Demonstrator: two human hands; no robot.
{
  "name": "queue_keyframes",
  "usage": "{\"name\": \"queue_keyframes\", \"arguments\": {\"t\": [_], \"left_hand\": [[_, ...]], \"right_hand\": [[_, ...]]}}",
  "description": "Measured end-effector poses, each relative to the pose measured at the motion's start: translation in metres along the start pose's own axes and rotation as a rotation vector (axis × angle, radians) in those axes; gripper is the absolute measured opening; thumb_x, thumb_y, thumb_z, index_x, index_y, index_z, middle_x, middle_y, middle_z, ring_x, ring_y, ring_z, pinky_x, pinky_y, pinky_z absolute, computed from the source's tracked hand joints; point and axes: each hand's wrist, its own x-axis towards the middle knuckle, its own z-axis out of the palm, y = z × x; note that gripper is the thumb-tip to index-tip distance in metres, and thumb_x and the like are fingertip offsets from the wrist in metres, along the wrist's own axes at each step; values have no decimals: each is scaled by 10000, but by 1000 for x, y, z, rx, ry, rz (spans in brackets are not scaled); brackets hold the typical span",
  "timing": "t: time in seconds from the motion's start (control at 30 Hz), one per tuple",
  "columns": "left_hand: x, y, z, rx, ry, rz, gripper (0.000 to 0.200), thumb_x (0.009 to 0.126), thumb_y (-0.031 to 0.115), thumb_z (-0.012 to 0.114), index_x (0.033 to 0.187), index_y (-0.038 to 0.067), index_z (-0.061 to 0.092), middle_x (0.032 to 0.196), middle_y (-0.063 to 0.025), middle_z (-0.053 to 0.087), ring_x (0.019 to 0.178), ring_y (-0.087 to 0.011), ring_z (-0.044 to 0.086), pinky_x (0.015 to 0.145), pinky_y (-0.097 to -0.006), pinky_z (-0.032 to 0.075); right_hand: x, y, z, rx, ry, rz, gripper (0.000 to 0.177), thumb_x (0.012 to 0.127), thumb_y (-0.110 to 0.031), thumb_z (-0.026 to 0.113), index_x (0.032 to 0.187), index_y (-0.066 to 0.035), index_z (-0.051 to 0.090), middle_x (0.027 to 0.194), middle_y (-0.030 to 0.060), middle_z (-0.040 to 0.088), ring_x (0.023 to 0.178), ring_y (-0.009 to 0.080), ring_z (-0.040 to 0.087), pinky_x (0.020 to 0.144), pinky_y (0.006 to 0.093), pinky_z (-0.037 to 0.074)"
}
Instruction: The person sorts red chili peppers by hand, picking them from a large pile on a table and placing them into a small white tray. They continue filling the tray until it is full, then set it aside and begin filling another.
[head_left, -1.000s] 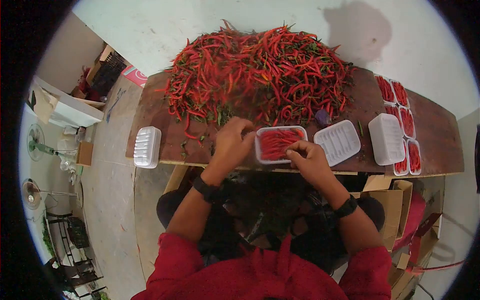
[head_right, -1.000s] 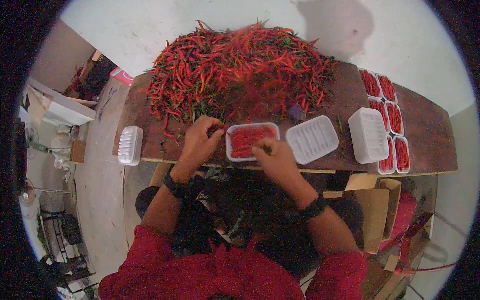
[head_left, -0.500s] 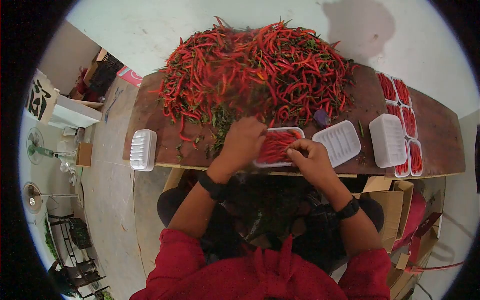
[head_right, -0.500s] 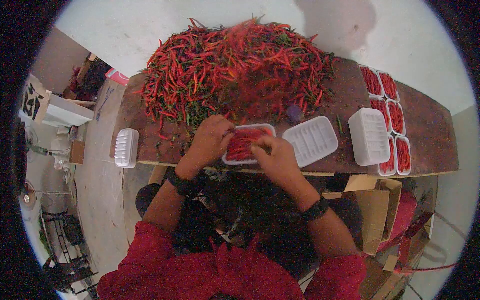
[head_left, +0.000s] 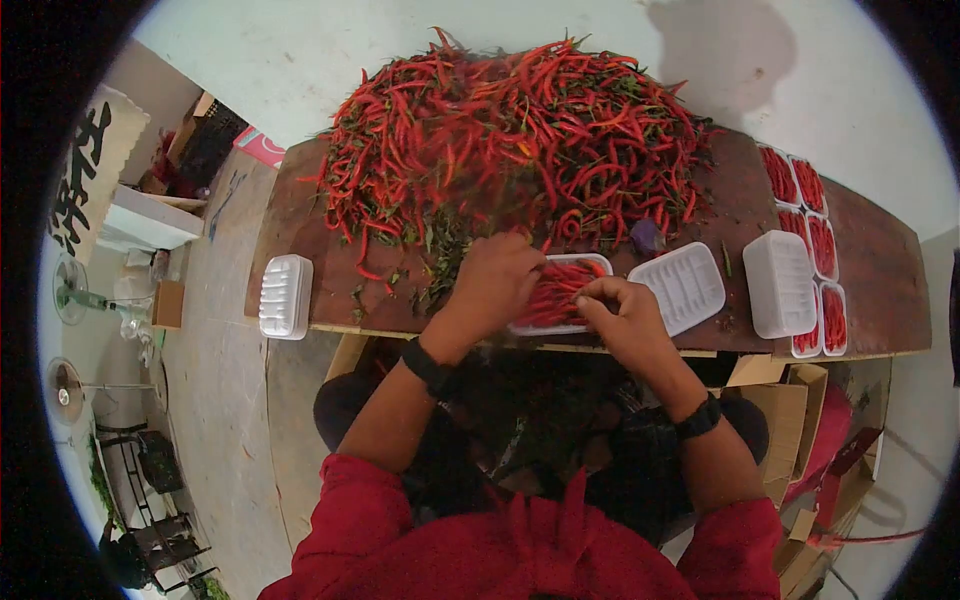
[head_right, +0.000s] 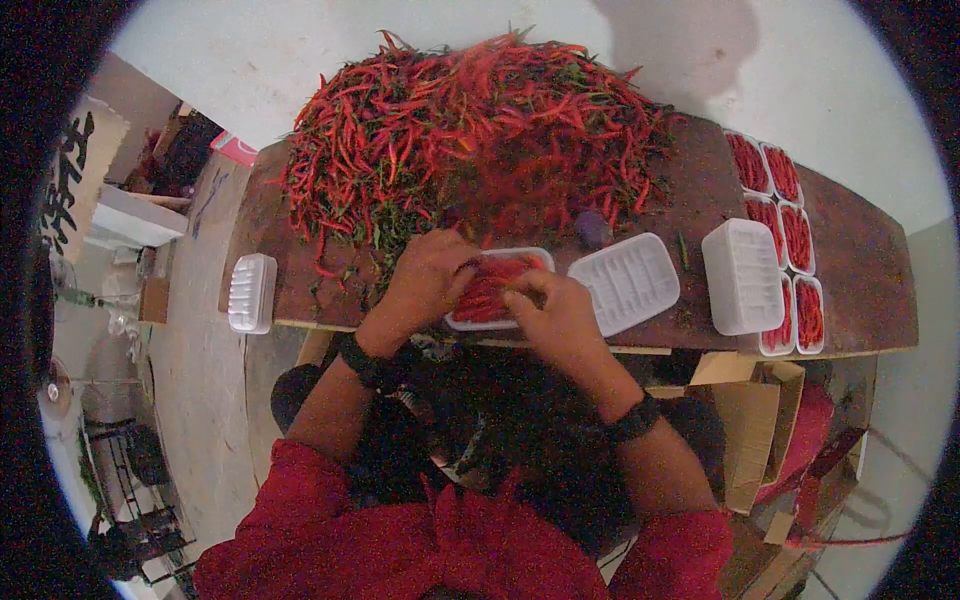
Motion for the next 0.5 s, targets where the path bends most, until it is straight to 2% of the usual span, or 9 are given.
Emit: {"name": "queue_keyframes", "arguments": {"t": [0.33, 0.4, 0.5], "left_hand": [[-4, 2, 5, -19, 12, -34, 181, 754, 142, 630, 922, 75, 626, 896, -107, 583, 869, -316, 555, 762, -418, 433], [-5, 2, 6, 0, 34, -30, 175, 754, 141, 629, 918, 81, 629, 894, -104, 583, 865, -314, 557, 760, -417, 434], [-6, -2, 10, 5, 87, 14, 163, 755, 139, 627, 909, 88, 634, 887, -102, 582, 853, -310, 558, 755, -418, 432]], "right_hand": [[0, 6, 5, 2, 2, 6, 199, 794, -204, 626, 872, -23, 650, 817, 154, 659, 760, 287, 637, 676, 365, 487], [0, 8, 6, 5, -9, -47, 149, 842, -138, 606, 874, 6, 623, 677, -5, 578, 588, 48, 511, 520, 213, 409], [-1, 11, 7, -11, -1, -76, 148, 842, -139, 605, 871, 5, 625, 677, -7, 577, 583, 48, 512, 517, 212, 409]]}}
